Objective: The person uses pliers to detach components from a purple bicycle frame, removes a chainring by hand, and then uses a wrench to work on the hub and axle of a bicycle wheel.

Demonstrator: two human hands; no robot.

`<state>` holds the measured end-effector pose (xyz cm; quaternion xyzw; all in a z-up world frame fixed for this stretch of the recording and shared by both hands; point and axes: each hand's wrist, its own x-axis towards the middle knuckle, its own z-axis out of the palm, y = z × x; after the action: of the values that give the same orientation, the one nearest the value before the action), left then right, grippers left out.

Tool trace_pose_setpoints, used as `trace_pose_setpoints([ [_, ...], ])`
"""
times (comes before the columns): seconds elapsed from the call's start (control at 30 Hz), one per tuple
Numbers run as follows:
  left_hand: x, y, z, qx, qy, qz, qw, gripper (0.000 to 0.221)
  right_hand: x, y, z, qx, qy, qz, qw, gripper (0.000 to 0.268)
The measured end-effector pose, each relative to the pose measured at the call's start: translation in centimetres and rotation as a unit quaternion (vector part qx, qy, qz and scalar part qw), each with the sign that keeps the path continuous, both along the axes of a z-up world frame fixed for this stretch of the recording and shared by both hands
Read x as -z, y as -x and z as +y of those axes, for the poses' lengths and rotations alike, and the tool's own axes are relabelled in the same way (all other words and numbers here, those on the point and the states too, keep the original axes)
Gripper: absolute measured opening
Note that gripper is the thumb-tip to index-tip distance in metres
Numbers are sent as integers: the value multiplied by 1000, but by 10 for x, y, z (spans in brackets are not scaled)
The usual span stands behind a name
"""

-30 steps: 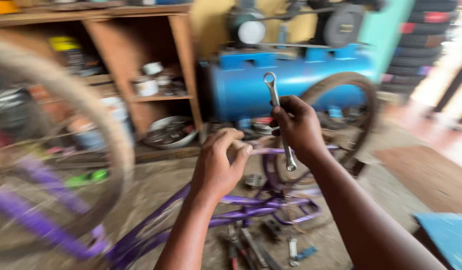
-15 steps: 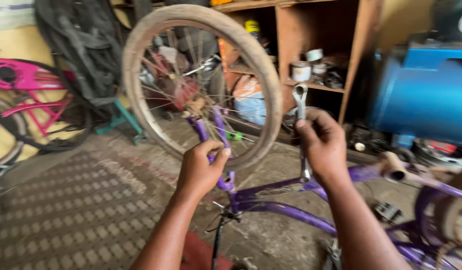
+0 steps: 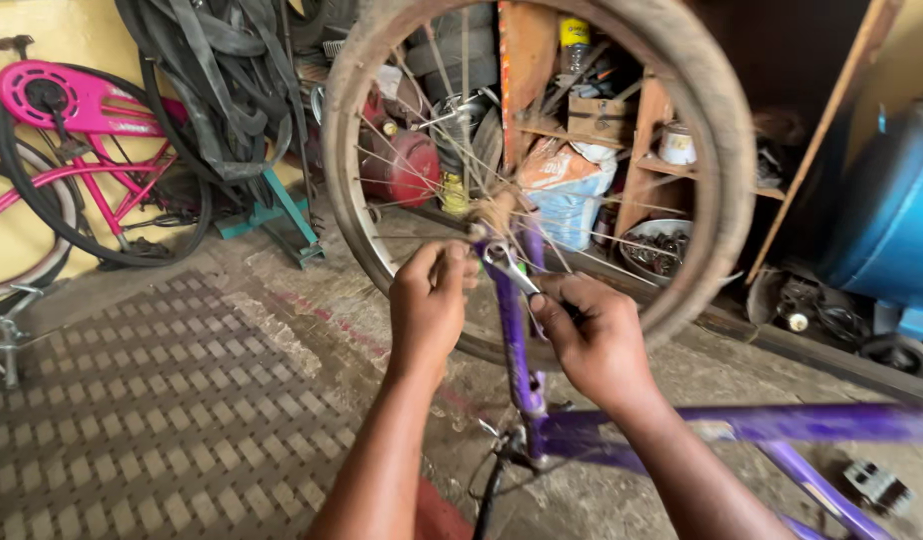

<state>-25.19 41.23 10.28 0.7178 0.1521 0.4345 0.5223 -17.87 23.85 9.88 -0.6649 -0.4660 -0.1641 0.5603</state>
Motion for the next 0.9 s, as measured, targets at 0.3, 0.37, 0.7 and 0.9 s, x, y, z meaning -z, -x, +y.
trace_pose_setpoints([
  [0.3, 1, -24, 28, -13, -100, -78, 992, 19, -7, -3, 43, 126, 37, 10, 991, 17],
  [0.37, 3, -26, 31, -17, -115, -85, 990, 17, -12, 0, 43, 111, 31, 29, 993, 17],
  [0.7, 16, -40, 33, -13, -157, -200, 967, 18, -49, -1, 33, 164, 210, -18, 964, 16],
  [0.9, 17, -48, 29, 42, 21, -135, 990, 22, -51, 5, 41, 161, 297, 35, 940, 24],
])
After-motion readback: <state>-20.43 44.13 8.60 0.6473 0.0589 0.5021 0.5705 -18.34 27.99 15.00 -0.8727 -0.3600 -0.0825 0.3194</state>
